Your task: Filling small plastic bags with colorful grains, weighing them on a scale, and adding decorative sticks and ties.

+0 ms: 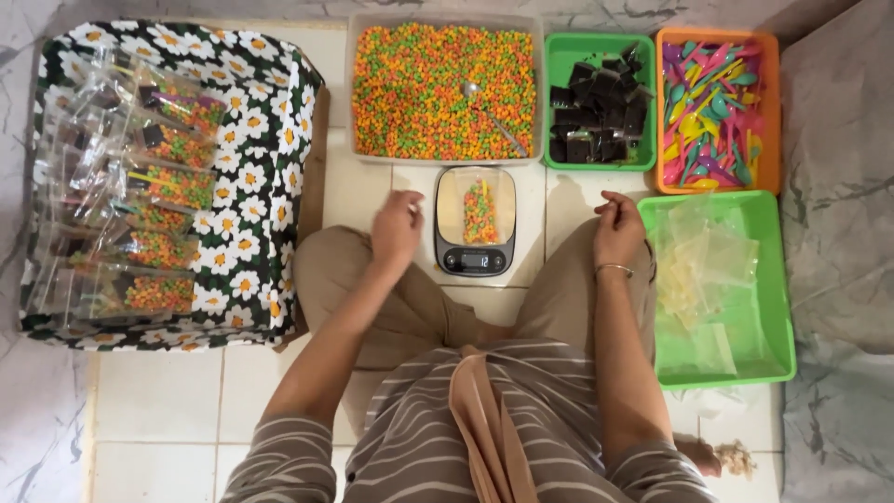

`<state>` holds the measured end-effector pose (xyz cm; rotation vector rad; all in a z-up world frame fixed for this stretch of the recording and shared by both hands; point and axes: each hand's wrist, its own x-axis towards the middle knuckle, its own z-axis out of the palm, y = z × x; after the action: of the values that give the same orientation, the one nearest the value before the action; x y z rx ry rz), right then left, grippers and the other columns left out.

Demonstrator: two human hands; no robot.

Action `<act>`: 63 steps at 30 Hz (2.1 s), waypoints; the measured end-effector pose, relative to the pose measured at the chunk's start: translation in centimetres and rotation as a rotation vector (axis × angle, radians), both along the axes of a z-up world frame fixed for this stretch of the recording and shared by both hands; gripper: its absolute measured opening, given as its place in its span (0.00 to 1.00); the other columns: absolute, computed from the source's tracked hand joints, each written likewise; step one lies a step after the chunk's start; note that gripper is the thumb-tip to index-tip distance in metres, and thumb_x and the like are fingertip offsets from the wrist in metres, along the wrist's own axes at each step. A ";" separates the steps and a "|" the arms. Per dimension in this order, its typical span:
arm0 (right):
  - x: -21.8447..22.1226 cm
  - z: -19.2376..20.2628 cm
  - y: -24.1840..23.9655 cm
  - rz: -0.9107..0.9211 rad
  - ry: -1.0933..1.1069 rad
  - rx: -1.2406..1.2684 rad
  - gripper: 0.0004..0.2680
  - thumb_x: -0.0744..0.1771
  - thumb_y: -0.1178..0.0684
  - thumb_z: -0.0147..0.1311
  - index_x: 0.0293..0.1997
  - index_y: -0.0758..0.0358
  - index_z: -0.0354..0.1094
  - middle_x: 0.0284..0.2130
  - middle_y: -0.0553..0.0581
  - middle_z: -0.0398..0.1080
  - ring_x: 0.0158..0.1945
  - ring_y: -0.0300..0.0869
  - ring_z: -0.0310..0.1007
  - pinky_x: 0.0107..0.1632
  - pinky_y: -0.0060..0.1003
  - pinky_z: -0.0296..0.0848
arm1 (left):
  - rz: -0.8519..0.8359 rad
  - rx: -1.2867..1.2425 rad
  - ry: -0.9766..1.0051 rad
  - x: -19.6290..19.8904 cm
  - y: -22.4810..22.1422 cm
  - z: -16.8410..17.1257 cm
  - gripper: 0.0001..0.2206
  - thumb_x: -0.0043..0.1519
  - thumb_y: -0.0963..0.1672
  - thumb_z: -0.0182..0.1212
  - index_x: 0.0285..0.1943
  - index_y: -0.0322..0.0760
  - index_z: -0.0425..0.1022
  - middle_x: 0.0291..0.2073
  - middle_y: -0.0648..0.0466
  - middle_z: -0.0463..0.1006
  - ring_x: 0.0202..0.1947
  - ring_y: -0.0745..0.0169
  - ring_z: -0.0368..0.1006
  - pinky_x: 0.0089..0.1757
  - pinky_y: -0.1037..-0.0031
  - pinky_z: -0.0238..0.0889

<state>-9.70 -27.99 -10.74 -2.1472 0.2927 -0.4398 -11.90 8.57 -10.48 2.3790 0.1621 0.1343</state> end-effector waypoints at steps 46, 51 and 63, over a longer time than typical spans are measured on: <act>3.1 2.9 2.4 0.373 0.051 0.456 0.10 0.64 0.56 0.66 0.49 0.60 0.79 0.44 0.58 0.79 0.41 0.40 0.79 0.46 0.36 0.79 | -0.267 -0.473 -0.255 8.7 -17.3 4.3 0.57 0.41 0.51 0.83 0.75 0.25 0.48 0.55 0.28 0.62 0.58 0.16 0.63 0.58 0.35 0.55; 7.7 -0.3 -1.9 0.143 0.223 -0.030 0.06 0.67 0.51 0.63 0.48 0.49 0.80 0.38 0.55 0.77 0.44 0.51 0.78 0.48 0.40 0.78 | -0.171 -0.472 -0.233 11.3 -16.7 4.7 0.38 0.47 0.45 0.82 0.63 0.26 0.62 0.49 0.39 0.69 0.54 0.34 0.70 0.55 0.51 0.64; 21.5 -10.5 0.0 0.279 0.241 -0.789 0.09 0.60 0.45 0.70 0.40 0.42 0.79 0.35 0.45 0.71 0.47 0.45 0.71 0.49 0.42 0.72 | -0.268 -0.682 -0.268 15.9 -15.4 4.2 0.53 0.51 0.39 0.76 0.81 0.36 0.36 0.56 0.48 0.56 0.59 0.53 0.57 0.63 0.58 0.53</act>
<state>11.75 -27.95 -21.24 -2.9670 -0.0764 -0.1323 3.98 -6.87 -6.27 1.6625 -0.2105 0.2267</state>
